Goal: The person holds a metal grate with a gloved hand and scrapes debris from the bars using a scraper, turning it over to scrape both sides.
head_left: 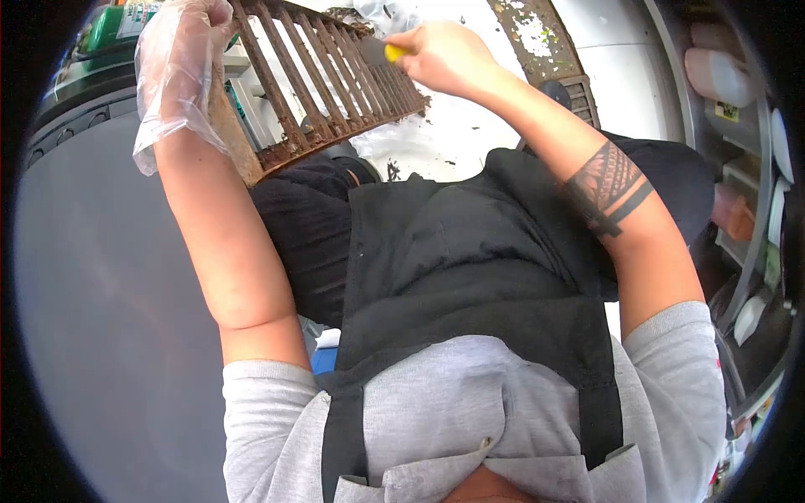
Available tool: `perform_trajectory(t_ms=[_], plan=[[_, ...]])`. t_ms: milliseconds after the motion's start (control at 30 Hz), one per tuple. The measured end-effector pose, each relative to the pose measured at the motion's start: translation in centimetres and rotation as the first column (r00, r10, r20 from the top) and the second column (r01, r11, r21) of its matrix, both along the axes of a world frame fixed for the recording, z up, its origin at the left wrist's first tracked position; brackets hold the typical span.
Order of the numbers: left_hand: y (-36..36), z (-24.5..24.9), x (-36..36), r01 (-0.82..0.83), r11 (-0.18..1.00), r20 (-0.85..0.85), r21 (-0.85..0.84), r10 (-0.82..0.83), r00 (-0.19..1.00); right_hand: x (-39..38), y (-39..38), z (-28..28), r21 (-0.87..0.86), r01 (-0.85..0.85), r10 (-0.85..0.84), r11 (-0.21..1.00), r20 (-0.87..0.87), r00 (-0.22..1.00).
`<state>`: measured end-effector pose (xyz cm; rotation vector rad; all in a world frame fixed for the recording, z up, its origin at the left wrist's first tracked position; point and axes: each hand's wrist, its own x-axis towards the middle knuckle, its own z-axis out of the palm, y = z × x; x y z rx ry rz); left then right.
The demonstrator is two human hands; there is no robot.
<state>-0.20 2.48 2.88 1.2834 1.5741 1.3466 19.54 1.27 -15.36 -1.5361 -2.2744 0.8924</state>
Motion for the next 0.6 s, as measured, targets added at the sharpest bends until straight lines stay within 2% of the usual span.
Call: perform_trajectory(t_ms=[133, 233, 300, 333, 400, 433, 533, 600], plan=[[-0.3, -0.1, 0.2, 0.003, 1.0, 0.001, 0.003, -0.003, 1.0, 0.7, 1.2, -2.1, -0.009, 0.093, -0.092, 0.996, 0.063, 0.994], [-0.2, 0.0, 0.2, 0.005, 1.0, -0.006, 0.009, -0.005, 1.0, 0.4, 1.0, -4.3, -0.083, 0.146, -0.147, 0.986, -0.017, 0.989], [-0.2, 0.0, 0.4, 0.007, 1.0, -0.008, 0.014, -0.007, 1.0, 0.0, 0.3, -5.0, -0.127, 0.079, -0.095, 0.989, -0.124, 0.988], [-0.2, 0.0, 0.4, 0.007, 1.0, -0.014, 0.016, -0.007, 1.0, 0.4, 0.2, -5.0, -0.133, 0.079, -0.096, 0.988, -0.123, 0.988], [-0.4, -0.1, 0.5, 0.006, 1.0, -0.018, 0.018, -0.006, 1.0, 1.7, 0.3, -4.2, -0.147, -0.057, 0.067, 0.988, 0.07, 0.995], [-0.5, -0.1, 0.6, 0.005, 1.0, -0.022, 0.019, -0.004, 1.0, 2.4, 0.5, -2.8, -0.32, -0.054, 0.108, 0.946, 0.154, 0.982], [-0.6, -0.1, 0.8, 0.009, 1.0, -0.031, 0.023, -0.008, 0.999, 4.1, -1.7, -2.0, -0.386, -0.121, 0.162, 0.914, 0.074, 0.984], [-0.6, 0.0, 0.9, 0.005, 1.0, -0.031, 0.023, -0.005, 1.0, 3.8, -3.8, -1.4, -0.356, -0.12, 0.142, 0.927, 0.036, 0.989]])
